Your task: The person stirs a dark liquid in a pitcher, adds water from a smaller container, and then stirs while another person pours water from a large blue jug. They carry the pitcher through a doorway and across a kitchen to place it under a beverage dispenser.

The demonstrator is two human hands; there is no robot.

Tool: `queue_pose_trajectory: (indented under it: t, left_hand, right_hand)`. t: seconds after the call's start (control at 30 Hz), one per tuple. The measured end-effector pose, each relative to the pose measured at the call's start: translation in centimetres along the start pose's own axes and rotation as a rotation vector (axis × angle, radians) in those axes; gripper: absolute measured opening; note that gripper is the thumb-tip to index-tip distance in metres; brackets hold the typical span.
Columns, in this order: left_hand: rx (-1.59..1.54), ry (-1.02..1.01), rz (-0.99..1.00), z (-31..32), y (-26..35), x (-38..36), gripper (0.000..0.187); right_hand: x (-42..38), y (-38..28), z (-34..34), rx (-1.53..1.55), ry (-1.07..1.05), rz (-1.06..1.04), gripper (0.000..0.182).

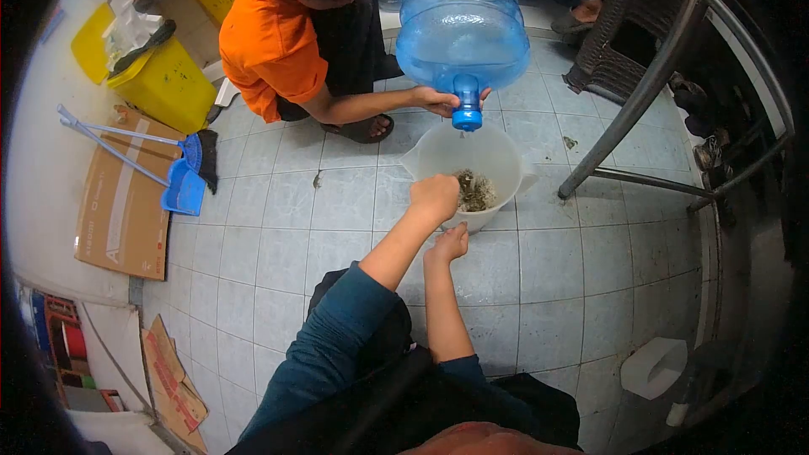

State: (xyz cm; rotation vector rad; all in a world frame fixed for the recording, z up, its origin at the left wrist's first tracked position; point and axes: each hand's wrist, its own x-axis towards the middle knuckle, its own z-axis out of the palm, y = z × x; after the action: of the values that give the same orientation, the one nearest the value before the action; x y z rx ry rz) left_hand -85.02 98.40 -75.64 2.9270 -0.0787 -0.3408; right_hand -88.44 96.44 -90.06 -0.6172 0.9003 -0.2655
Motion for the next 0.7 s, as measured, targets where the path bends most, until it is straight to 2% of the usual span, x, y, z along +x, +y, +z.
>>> queue_pose_trajectory:
  t: [0.7]
  left_hand:
    - [0.032,0.016,0.023,-0.14,-0.24,-0.02,0.014]
  right_hand:
    - [-0.12,-0.06,0.02,0.02,-0.009,0.012,0.023]
